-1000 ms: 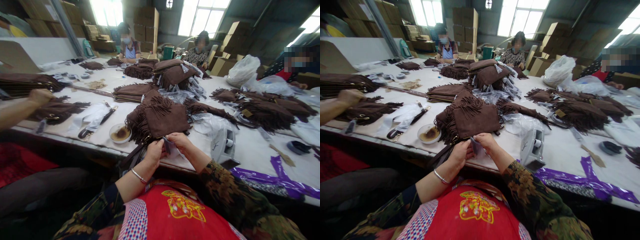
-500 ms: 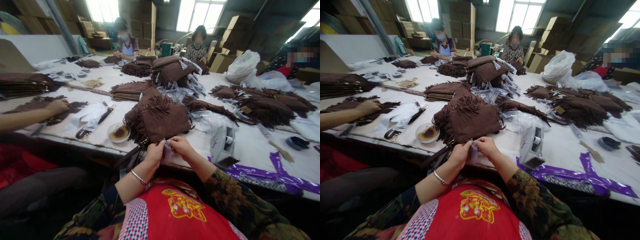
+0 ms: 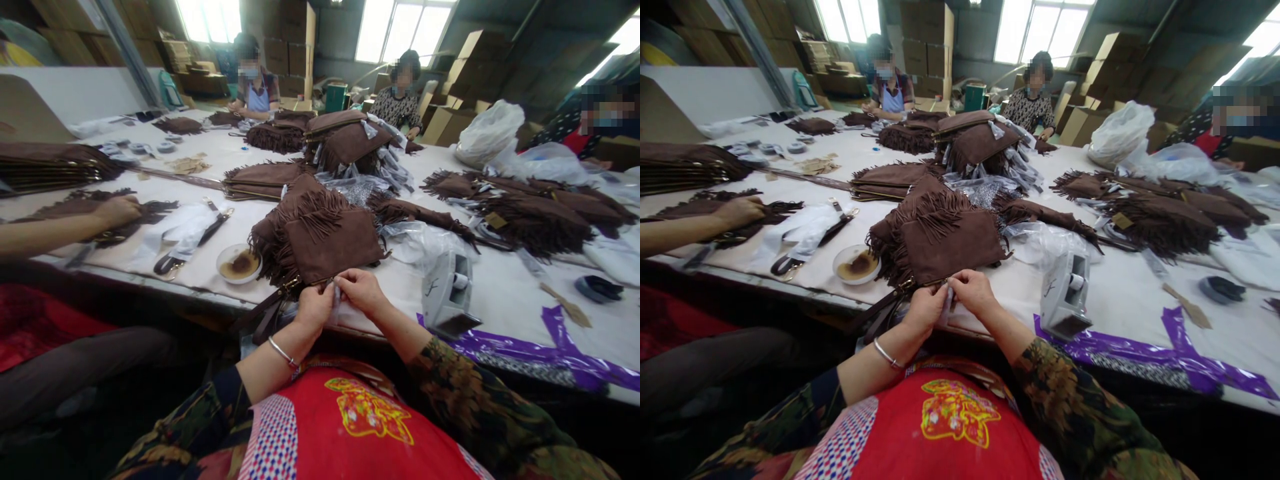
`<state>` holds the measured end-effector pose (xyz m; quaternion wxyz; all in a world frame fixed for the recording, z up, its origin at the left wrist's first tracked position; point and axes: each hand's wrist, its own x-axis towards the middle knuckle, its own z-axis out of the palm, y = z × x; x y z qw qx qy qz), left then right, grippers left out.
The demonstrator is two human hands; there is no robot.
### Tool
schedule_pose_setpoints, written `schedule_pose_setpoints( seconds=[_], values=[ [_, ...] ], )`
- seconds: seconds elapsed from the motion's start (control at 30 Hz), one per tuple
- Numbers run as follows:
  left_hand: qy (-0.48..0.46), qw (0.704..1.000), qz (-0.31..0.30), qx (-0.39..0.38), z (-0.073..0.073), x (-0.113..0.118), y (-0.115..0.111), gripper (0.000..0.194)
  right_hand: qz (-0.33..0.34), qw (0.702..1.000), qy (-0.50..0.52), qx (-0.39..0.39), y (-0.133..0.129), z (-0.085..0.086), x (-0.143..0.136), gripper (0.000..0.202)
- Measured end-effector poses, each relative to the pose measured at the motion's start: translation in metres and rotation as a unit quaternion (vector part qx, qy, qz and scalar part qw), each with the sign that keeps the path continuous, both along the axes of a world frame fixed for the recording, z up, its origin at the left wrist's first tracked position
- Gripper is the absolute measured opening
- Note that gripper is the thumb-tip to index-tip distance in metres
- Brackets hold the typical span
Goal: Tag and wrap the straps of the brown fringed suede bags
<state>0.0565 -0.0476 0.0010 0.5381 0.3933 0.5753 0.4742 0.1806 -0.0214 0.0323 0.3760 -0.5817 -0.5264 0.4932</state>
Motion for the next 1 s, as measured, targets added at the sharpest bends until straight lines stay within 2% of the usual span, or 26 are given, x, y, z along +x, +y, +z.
schedule_pose_setpoints(
  seconds=[0.07, 0.13, 0.27, 0.33, 0.4, 0.5, 0.6, 0.7, 0.8, 0.9, 1.0],
  values=[
    [-0.012, 1.000, -0.001, -0.006, -0.001, 0.000, 0.000, 0.034, 0.035, 0.999, 0.039, -0.011, 0.000, 0.000, 0.005, 0.029],
    [-0.024, 1.000, -0.001, -0.010, 0.000, 0.000, 0.000, 0.033, 0.078, 0.996, 0.047, 0.014, 0.001, 0.000, 0.012, 0.033],
    [0.014, 1.000, 0.002, -0.008, 0.003, -0.002, 0.000, 0.030, 0.157, 0.977, -0.047, 0.139, 0.007, -0.002, 0.024, 0.023],
    [0.027, 1.000, 0.001, -0.001, 0.002, -0.002, -0.001, 0.030, 0.172, 0.968, -0.083, 0.165, 0.011, -0.003, 0.026, 0.018],
    [0.031, 0.999, -0.002, 0.008, 0.001, -0.002, -0.001, 0.029, 0.163, 0.971, -0.093, 0.151, 0.014, -0.004, 0.024, 0.017],
    [0.052, 0.998, -0.019, 0.038, -0.001, -0.002, -0.002, 0.028, 0.108, 0.988, -0.076, 0.084, 0.015, -0.003, 0.016, 0.016],
    [0.118, 0.990, -0.031, 0.072, 0.002, -0.002, -0.003, 0.025, 0.055, 0.994, -0.080, 0.046, 0.011, -0.001, 0.009, 0.019],
    [0.184, 0.979, -0.033, 0.086, 0.007, -0.001, -0.002, 0.023, 0.039, 0.985, -0.155, 0.071, 0.008, 0.003, 0.005, 0.027],
    [0.211, 0.972, -0.028, 0.094, 0.010, 0.001, -0.001, 0.020, 0.028, 0.963, -0.242, 0.114, 0.008, 0.005, 0.002, 0.028],
    [0.202, 0.973, -0.021, 0.109, 0.010, 0.002, -0.001, 0.021, 0.016, 0.962, -0.246, 0.116, 0.011, 0.003, 0.000, 0.014],
    [0.132, 0.987, -0.015, 0.095, 0.008, 0.001, -0.002, 0.021, 0.008, 0.972, -0.202, 0.117, 0.013, -0.004, 0.000, 0.010]
  ],
)
